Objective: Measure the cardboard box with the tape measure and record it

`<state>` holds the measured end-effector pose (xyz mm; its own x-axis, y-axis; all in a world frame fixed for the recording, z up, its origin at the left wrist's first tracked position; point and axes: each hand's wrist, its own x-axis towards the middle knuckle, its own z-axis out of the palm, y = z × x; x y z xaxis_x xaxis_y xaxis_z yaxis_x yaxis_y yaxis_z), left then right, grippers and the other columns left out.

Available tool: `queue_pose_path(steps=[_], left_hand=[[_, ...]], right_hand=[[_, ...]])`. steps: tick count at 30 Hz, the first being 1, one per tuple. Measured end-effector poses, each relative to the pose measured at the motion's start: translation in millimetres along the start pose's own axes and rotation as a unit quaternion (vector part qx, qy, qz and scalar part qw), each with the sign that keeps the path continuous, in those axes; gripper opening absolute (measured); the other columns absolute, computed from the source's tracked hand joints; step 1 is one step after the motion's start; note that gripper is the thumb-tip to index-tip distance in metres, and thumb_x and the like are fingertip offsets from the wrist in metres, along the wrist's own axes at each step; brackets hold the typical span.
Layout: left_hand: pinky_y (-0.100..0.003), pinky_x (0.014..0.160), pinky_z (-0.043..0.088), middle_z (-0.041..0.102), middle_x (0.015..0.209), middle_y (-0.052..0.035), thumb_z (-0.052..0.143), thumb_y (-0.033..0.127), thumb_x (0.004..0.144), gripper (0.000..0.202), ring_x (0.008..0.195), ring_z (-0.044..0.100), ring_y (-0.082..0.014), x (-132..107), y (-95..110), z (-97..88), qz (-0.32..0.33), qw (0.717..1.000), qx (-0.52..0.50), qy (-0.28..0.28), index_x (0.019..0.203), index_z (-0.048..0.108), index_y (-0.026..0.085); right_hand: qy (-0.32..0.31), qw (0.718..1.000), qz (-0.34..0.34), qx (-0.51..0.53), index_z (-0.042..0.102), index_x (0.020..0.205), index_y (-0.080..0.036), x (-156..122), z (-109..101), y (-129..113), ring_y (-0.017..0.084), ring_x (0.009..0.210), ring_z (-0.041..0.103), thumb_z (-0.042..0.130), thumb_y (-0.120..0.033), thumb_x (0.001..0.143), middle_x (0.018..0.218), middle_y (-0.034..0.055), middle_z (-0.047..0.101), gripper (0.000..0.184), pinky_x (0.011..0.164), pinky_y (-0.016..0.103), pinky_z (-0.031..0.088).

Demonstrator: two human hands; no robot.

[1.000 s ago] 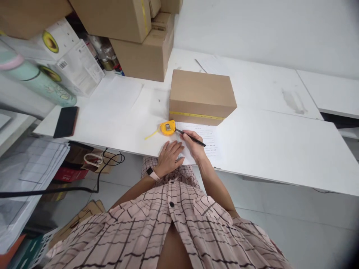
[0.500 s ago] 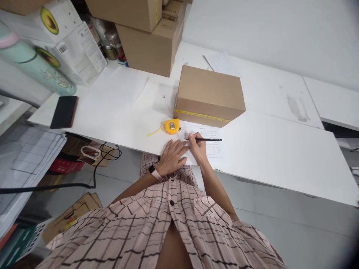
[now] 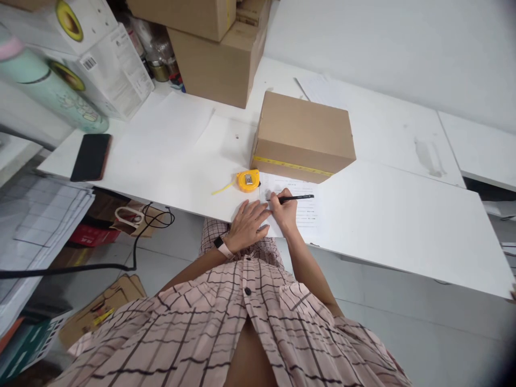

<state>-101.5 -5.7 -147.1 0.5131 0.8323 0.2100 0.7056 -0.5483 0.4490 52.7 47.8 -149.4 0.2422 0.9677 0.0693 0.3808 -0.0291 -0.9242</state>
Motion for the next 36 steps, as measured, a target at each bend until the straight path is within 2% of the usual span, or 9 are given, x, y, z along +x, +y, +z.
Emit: queue_pose_path(steps=[18,30,36], left_hand=[[-0.055,0.125,0.017,0.052,0.150,-0.0060,0.053,0.033,0.096,0.040,0.144,0.039,-0.0303,0.4,0.8,-0.7,0.002,1.000,-0.009,0.001,0.135,0.058,0.025],[-0.053,0.125,0.021,0.054,0.149,-0.0038,0.051,0.037,0.098,0.040,0.143,0.040,-0.0279,-0.5,0.8,-1.2,0.011,0.999,0.040,0.011,0.135,0.058,0.024],[-0.053,0.124,0.023,0.055,0.147,-0.0043,0.052,0.038,0.098,0.039,0.142,0.042,-0.0279,-0.8,-0.1,-0.2,0.016,0.998,0.053,0.021,0.134,0.059,0.024]], right_hand=[[-0.006,1.000,-0.015,-0.013,0.039,0.068,-0.025,-0.6,1.7,3.5,0.012,0.056,0.041,0.054,-0.044,0.085,0.058,-0.0071,0.041,0.031,0.059,0.027,0.035],[0.012,0.999,-0.024,0.031,0.042,0.066,-0.024,-0.1,3.0,5.6,0.011,0.055,0.039,0.059,-0.037,0.083,0.056,-0.0077,0.042,0.028,0.057,0.027,0.034],[0.021,0.999,-0.031,0.019,0.042,0.066,-0.024,0.0,2.1,3.9,0.011,0.056,0.040,0.059,-0.039,0.085,0.056,-0.0073,0.044,0.029,0.059,0.027,0.034]])
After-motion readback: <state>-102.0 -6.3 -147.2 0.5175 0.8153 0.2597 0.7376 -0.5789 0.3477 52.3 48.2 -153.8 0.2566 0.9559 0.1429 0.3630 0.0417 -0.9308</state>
